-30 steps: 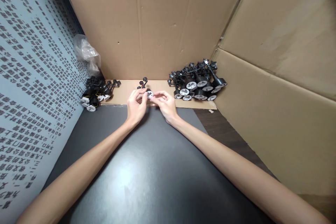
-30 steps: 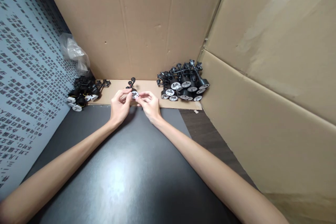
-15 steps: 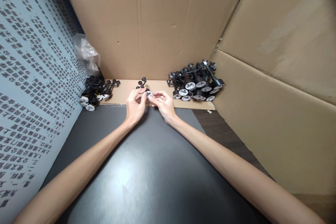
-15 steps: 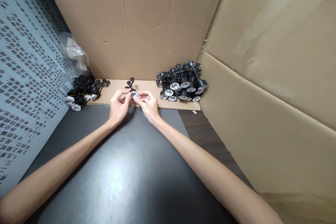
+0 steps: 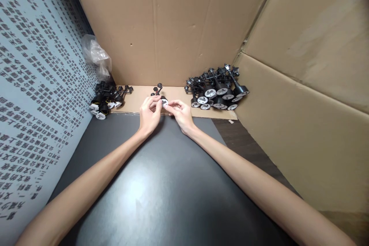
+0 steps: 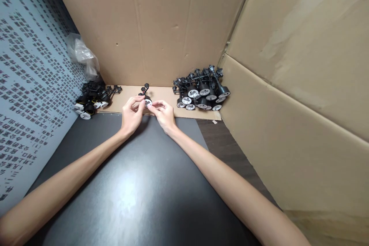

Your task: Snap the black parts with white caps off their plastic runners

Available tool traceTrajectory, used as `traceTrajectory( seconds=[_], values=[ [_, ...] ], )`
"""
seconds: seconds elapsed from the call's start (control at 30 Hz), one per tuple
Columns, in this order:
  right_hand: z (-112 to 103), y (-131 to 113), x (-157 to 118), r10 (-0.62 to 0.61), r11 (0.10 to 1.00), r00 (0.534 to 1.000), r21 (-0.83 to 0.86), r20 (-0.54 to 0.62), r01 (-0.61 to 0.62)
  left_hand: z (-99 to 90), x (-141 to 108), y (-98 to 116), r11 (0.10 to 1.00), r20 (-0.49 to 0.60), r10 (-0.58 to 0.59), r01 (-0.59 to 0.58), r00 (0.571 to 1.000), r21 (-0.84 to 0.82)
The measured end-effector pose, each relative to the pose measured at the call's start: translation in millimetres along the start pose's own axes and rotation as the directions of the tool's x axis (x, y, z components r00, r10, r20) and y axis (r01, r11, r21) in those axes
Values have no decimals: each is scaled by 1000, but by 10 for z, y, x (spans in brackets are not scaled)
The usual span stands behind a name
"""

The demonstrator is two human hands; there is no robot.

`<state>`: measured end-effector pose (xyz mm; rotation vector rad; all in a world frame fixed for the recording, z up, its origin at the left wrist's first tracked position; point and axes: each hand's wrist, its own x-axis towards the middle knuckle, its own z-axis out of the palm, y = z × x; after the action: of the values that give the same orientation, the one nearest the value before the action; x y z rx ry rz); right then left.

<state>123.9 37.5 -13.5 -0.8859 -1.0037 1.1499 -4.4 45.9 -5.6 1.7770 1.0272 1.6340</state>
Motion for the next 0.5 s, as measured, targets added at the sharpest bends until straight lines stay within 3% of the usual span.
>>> traceTrajectory(
  seconds=[0.5],
  values=[
    [-34,43,42,56,998,998,-3,2,-56,-6,-9,2,999,45,-28,30,999,-40]
  ],
)
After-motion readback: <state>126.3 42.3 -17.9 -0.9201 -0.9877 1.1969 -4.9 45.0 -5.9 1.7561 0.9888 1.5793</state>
